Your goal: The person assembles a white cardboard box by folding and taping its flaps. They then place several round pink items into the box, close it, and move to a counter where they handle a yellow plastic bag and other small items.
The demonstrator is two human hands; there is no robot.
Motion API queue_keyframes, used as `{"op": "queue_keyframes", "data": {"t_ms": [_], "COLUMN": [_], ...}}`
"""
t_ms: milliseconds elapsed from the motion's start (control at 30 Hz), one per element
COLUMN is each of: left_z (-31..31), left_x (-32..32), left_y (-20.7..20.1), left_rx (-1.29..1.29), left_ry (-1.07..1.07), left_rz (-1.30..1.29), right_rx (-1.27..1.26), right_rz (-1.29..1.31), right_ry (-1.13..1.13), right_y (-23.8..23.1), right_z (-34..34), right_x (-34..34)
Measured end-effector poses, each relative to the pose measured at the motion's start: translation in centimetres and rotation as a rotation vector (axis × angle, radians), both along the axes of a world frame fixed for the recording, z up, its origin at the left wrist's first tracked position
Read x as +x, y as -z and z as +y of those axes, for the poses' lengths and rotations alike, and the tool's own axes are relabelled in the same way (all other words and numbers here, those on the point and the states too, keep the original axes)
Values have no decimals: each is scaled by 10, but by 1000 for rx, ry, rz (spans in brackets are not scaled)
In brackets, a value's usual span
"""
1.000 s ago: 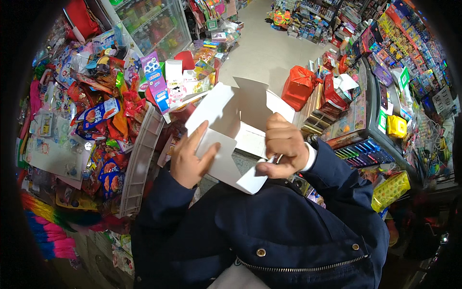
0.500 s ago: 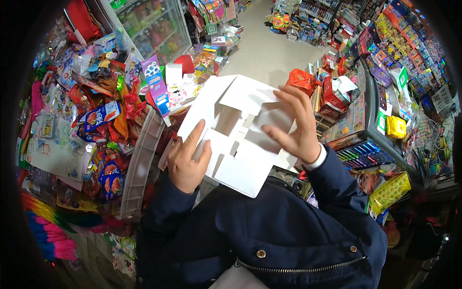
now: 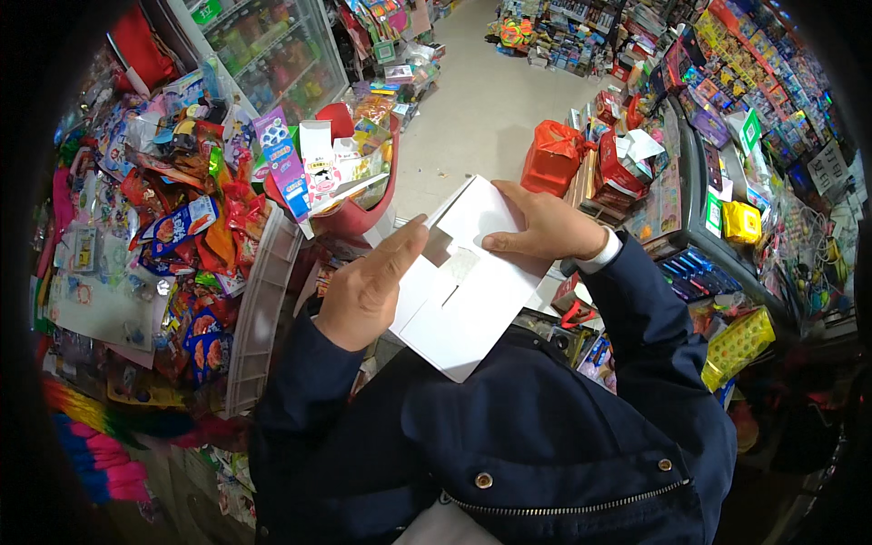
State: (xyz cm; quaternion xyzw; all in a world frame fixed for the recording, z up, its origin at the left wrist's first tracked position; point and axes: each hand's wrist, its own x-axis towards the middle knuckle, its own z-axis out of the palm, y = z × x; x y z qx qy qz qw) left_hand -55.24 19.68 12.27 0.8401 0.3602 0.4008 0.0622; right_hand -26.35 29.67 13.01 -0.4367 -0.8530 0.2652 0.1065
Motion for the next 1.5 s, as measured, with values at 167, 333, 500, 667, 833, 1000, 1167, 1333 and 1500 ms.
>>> {"op": "queue_keyframes", "data": {"t_ms": [167,333,500,667,833,1000,1167,1333,1500], "left_z": [-3,-2,22,24,20,19,20,22,23], "left_x": [1,14,35,70,93,103,104,106,96], "left_y": [-5,-32,-43,-37,-53,-56,-49,-43,-32], "left_rx": [-150,-424,-644,-620,-760,-731,-721,-695,-720], "left_ry": [13,190,187,62,-17,-22,-1,47,61], "left_rz": [228,329,364,587,615,572,553,490,522], "right_rx": [-30,11,11,40,35,48,1,390,296], "right_rz": [14,-49,-9,-46,-27,-62,-9,46,265], "right_ry": [9,-8,38,90,147,142,101,-250,-352], "right_y": [7,14,8,4,4,1,1,-2,-3], "right_z": [-4,-12,-26,-37,-48,-54,-57,-50,-60], "right_x": [4,12,14,19,28,38,45,52,45]}}
